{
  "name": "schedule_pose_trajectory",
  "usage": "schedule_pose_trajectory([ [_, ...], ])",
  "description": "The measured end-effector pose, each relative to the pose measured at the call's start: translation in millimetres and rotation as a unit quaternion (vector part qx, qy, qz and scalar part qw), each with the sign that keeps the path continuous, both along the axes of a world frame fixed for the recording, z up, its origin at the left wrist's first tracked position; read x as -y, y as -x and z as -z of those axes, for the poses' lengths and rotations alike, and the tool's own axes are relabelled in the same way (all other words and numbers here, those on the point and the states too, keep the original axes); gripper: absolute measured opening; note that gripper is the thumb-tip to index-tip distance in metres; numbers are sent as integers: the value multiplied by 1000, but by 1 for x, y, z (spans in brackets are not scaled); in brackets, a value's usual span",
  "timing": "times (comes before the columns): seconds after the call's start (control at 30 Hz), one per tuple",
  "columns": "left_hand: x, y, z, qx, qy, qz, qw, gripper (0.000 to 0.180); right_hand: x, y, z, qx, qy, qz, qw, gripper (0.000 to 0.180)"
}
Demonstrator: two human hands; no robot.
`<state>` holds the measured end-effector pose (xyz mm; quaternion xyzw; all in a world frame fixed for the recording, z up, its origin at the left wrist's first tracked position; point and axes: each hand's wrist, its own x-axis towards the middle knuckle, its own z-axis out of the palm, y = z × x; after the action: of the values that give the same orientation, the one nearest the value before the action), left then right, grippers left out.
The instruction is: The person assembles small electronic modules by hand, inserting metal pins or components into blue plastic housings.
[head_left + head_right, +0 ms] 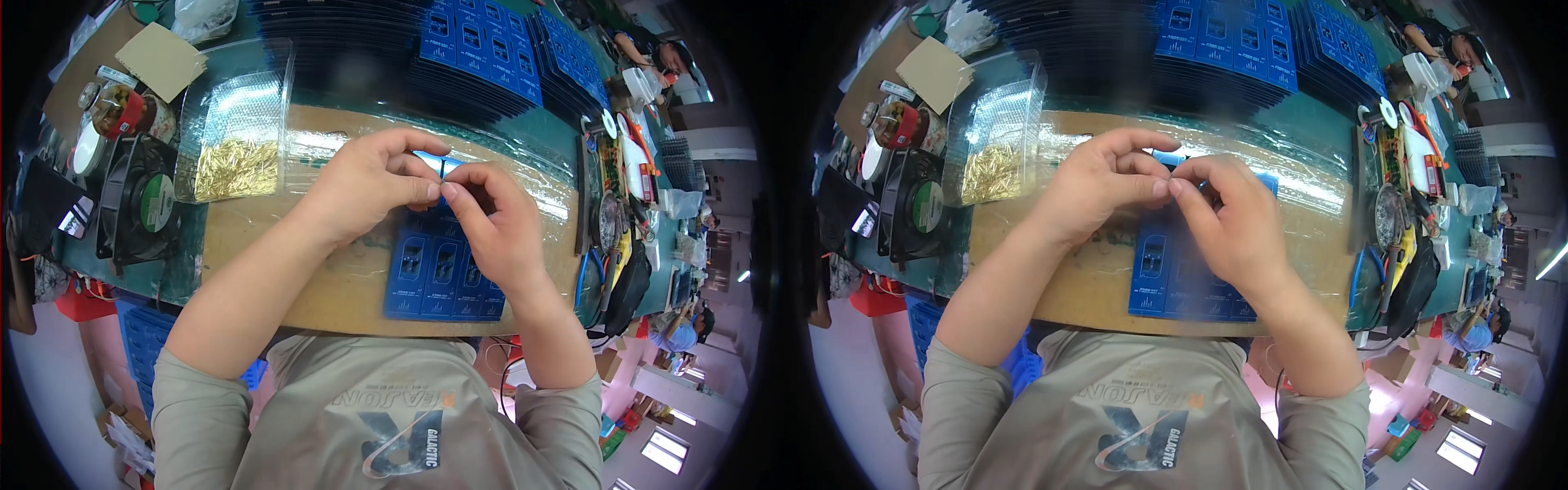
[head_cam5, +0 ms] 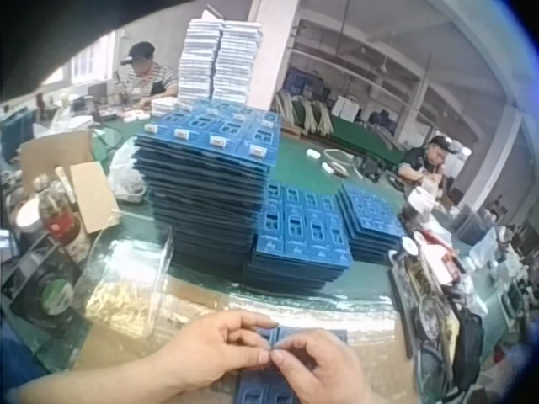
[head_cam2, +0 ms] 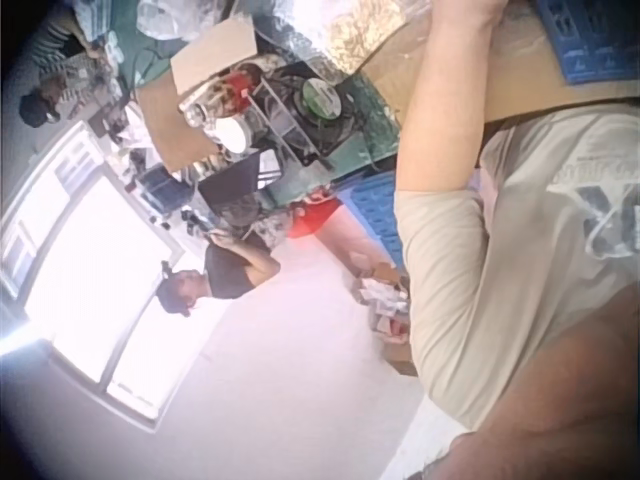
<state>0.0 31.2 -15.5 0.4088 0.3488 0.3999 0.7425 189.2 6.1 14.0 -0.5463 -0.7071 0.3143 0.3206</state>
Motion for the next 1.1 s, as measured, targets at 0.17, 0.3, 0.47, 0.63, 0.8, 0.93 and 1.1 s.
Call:
schedule_pose_trajectory([
  [0.17,-2,1,4,14,-11,-2,1000,47,1,-2,4,-24,43,15,999,14],
  [0.3,-5,2,10,31,21,-53,998,47,18,-5,-1,31,62,-12,997,12],
  [0.47,-5,2,6,25,10,-68,997,46,50,-11,10,149,-157,-261,941,17],
  [0.63,-5,4,8,9,2,-64,998,45,54,-12,12,200,-176,-275,924,26],
  [0.8,-6,4,11,11,-1,-66,998,47,57,-12,14,206,-186,-283,918,26],
  [0.93,-6,5,10,26,7,-59,998,47,55,-14,13,200,-183,-305,913,25],
  [1.1,-6,4,11,30,4,-59,998,47,47,-9,15,157,-144,-218,952,20],
])
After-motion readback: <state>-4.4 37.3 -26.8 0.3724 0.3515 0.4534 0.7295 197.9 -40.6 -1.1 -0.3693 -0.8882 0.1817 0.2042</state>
